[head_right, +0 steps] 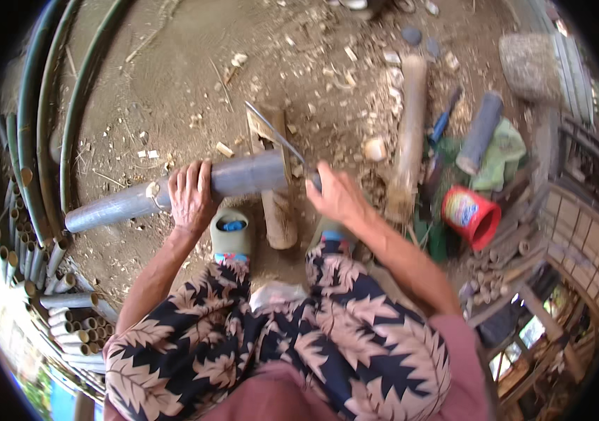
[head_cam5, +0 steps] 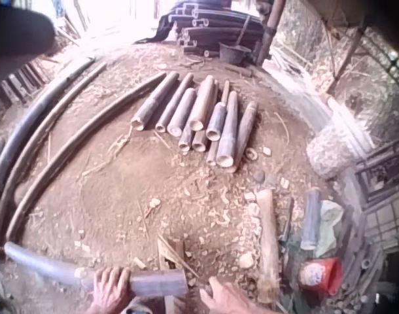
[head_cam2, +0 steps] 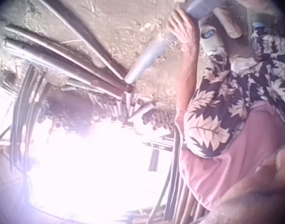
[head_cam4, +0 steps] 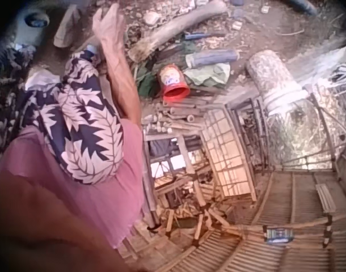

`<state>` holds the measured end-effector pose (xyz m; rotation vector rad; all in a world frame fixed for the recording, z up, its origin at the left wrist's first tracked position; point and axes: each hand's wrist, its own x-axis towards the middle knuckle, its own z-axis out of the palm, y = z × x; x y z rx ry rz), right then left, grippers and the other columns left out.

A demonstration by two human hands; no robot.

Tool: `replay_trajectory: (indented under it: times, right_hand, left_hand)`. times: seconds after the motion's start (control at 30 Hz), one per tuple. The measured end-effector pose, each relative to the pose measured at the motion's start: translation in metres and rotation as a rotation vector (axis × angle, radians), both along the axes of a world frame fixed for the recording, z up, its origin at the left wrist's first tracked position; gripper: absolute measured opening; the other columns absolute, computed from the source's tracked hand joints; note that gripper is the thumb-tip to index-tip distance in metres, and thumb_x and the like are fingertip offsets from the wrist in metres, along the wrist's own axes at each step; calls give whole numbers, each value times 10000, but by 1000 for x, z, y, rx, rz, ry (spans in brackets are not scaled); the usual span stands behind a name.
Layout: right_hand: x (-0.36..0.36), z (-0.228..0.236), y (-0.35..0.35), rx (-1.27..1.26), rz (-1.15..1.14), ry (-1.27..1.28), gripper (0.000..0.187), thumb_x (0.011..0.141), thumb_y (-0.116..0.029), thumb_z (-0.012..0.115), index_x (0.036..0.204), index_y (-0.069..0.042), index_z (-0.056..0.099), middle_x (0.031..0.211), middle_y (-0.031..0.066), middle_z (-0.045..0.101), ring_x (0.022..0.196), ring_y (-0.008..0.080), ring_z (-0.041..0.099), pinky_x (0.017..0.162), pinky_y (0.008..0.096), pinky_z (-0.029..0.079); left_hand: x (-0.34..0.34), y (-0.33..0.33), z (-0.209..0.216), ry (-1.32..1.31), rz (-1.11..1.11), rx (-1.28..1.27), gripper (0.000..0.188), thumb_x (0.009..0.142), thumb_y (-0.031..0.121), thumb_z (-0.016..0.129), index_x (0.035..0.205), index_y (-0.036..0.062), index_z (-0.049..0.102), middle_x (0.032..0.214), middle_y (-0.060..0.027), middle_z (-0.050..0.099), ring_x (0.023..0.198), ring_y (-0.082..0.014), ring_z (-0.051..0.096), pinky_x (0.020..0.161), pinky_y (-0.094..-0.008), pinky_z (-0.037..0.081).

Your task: The person carves a section of bamboo, first by scraping the outer bark with a machete and then by hollowing out a hole in the side of a shorter segment using a curved carving tool and a wooden mallet.

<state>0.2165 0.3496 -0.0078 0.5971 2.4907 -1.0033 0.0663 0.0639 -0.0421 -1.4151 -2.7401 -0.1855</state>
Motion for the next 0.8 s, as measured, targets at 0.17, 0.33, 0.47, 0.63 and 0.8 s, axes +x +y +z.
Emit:
replay_trajectory:
  times: [0.17,0.33,0.47,0.63,0.8]
  right_hand:
    - [4,28,-22,-7,-97,211,318,953,-299,595,1068,-10,528,833,227,661,712,441,662,623,510,532]
    - [-20,69,-40,7,-67,641,337,959,-294,590,1081,14,534,863,228,653,721,331,697,582,389,547]
    - [4,17,-28,245,123,300,323,950,-271,603,1026,32,520,804,206,649,623,304,680,527,367,540]
    - [-6,46,-32,28,-60,407,318,942,-258,616,1038,31,524,816,220,643,665,342,686,554,396,541]
    - [2,31,-29,24,-47,499,316,937,-253,618,1032,29,511,794,223,651,671,408,676,563,444,539]
  left_hand:
    - [-43,23,41,-546,-40,-389,888,600,326,862,1376,116,485,1219,-136,556,1158,-305,531,1019,-463,445]
    - [-62,28,35,-707,-31,-426,803,551,442,834,1239,101,599,1164,-124,575,1098,-317,575,958,-439,491]
    - [-63,34,35,-820,-30,-464,773,554,443,829,1213,105,609,1112,-138,637,1041,-326,625,934,-453,511]
    - [-55,26,36,-819,41,-487,759,569,413,836,1218,107,589,1092,-127,666,1000,-329,653,929,-445,528]
    - [-42,17,24,-573,-30,-262,746,589,381,846,1224,113,562,1081,-114,664,997,-307,658,924,-435,531]
